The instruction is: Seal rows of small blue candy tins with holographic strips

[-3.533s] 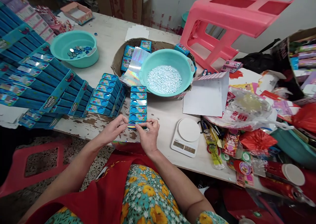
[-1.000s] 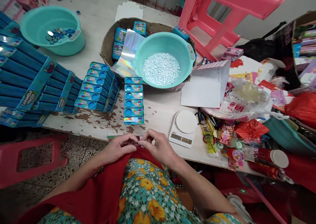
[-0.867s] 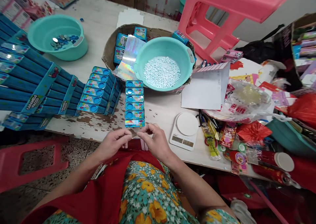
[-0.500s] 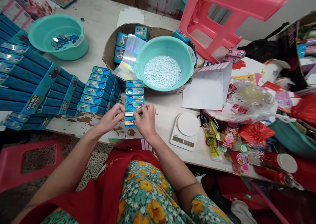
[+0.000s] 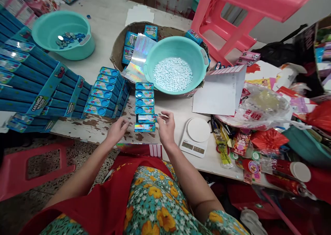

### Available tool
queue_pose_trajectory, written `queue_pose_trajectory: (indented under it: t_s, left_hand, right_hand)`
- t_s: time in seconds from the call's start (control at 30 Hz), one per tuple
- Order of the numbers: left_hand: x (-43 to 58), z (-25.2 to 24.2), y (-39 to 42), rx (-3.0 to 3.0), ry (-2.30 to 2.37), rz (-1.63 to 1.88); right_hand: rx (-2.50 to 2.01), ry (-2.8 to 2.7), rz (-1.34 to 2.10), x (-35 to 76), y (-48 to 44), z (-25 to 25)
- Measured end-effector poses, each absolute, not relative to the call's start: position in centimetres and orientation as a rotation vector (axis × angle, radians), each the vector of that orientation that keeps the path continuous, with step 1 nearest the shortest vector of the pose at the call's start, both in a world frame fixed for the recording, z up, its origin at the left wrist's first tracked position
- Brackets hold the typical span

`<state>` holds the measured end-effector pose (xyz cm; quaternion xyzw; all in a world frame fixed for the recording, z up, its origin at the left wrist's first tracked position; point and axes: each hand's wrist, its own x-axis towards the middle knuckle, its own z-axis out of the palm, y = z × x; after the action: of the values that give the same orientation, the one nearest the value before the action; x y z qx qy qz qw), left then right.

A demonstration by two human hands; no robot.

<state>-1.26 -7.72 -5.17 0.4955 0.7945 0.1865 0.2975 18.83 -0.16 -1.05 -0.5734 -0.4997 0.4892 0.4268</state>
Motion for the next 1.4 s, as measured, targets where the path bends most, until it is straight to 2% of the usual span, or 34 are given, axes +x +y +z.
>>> queue_pose_trajectory:
  t_s: [0.13, 0.27, 0.43, 0.7, 0.83, 0.97, 1.13, 1.23, 1.33, 1.4]
  left_hand:
    - [1.0, -6.5, -11.8, 1.571, 1.91, 0.368]
    - [3.9, -8.6, -12.7, 1.67, 1.693, 0.178]
    - [3.9, -10.1, -11.6, 1.618, 1.664, 0.146]
    - [3.9, -10.7, -11.3, 1.582, 1.713, 0.092]
    - [4.3, -11.1, -10.9, 1.561, 1.746, 0.076]
    - [4.4, -10.3, -11.0, 1.533, 1.769, 0.131]
    - [3.4, -3.6, -12.6, 1.328, 1.573, 0.729]
    - [3.3, 1.3, -12.9, 1.254, 1.392, 0.823]
    - [3.6, 3.9, -11.8, 1.183, 1.348, 0.772]
    - [3.3, 4.4, -10.4, 1.156, 1.37, 0.766]
  right_hand:
    - [-1.496, -1.408, 1.14, 22.0, -5.0, -2.5]
    - [-1.298, -2.077, 1.312, 23.0, -8.7, -6.1]
    - [-1.257, -2.513, 1.012, 22.7, -8.9, -9.8]
    - [-0.987, -2.893, 0.748, 23.5, -8.6, -9.7]
    - [-0.954, -2.819, 0.798, 23.4, -8.5, -9.0]
    - [-1.102, -2.551, 1.092, 23.3, -8.2, -5.4]
    - [-1.262, -1.98, 1.575, 22.7, -7.2, 2.0]
    - [-1.228, -1.763, 1.767, 22.0, -6.6, 5.1]
    - [-1.229, -1.637, 1.743, 20.9, -5.8, 5.8]
    - [-1.271, -1.605, 1.577, 19.9, -4.9, 5.4]
